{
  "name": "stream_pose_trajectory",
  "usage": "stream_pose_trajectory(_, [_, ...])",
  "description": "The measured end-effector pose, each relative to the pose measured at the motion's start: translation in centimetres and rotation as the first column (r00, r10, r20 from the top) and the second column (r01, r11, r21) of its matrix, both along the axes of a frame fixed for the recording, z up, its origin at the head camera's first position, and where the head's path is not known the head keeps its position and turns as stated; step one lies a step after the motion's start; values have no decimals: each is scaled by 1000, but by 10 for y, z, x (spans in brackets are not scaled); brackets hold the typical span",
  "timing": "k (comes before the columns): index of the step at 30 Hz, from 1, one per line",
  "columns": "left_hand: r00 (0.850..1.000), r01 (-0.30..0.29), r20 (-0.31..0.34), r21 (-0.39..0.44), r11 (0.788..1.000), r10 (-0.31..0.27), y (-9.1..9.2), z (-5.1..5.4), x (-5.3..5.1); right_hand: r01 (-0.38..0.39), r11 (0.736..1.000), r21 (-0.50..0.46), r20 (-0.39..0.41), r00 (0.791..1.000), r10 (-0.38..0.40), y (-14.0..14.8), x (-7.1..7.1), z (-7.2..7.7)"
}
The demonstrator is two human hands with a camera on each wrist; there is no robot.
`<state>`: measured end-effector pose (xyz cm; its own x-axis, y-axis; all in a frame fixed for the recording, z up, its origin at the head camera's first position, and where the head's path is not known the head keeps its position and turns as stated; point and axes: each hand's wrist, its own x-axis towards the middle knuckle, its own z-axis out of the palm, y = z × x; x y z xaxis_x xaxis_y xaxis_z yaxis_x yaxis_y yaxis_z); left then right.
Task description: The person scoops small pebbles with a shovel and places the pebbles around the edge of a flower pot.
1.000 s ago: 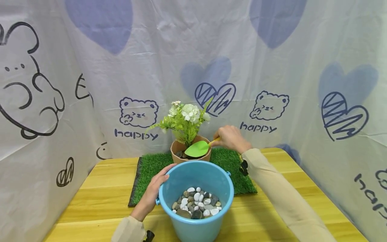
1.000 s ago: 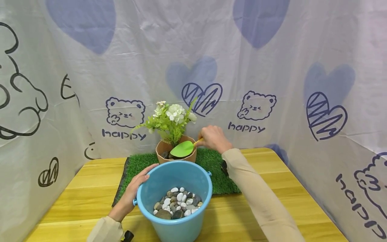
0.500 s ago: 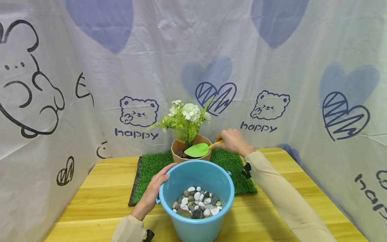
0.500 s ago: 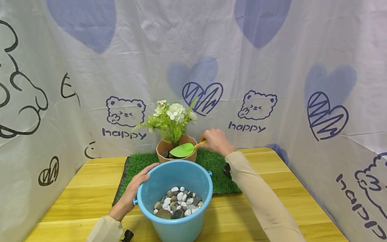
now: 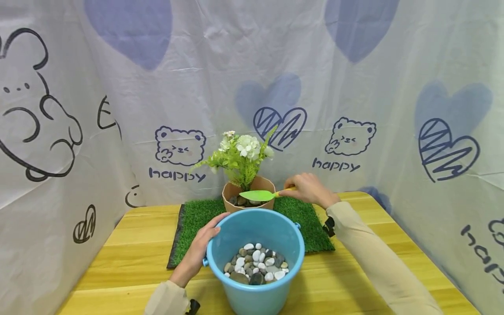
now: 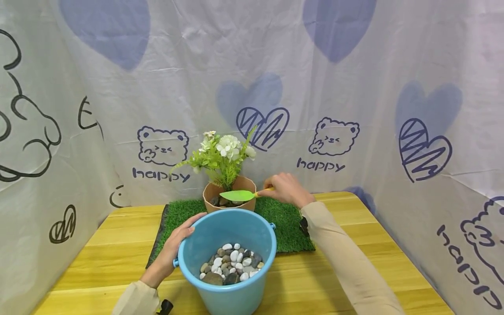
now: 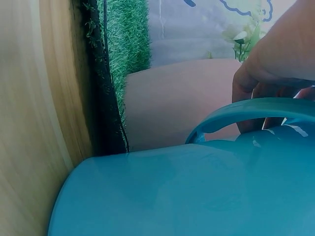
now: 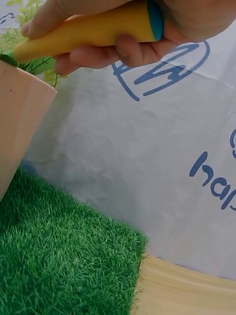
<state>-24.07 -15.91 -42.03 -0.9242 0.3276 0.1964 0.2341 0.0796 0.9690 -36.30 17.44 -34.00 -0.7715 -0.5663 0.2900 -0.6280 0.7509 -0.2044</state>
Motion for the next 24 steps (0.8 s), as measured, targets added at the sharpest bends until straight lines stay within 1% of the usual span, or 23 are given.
stream_pose_trajectory(4, [1000, 3, -2, 6, 1000, -3, 0, 0, 0, -6, 1000, 16, 77, 997, 4, 0, 3, -1])
stream_pose_trajectory(9, [1000, 11, 0, 11, 1000, -11, 0, -1, 0, -24, 999, 39, 176, 984, 17, 3, 6, -3])
stream_pose_trajectory(11, [1000, 11, 7, 14, 1000, -11, 1, -1, 0, -29, 999, 26, 212, 977, 23, 5, 8, -4])
stream_pose_trajectory(14, [1000, 12, 16, 18, 1000, -12, 1, -1, 0, -17, 1000, -8, 264, 964, 18, 8, 13, -6])
stream_pose_trajectory(18, [1000, 19, 2, 12, 1000, -19, 1, -2, 0, 3, 999, -43, 297, 955, 10, 13, 19, -13])
stream_pose_trajectory(24, [1000, 11, -15, 0, 1000, -11, 0, -2, 1, 18, 996, -90, 291, 957, 9, 18, 26, -25])
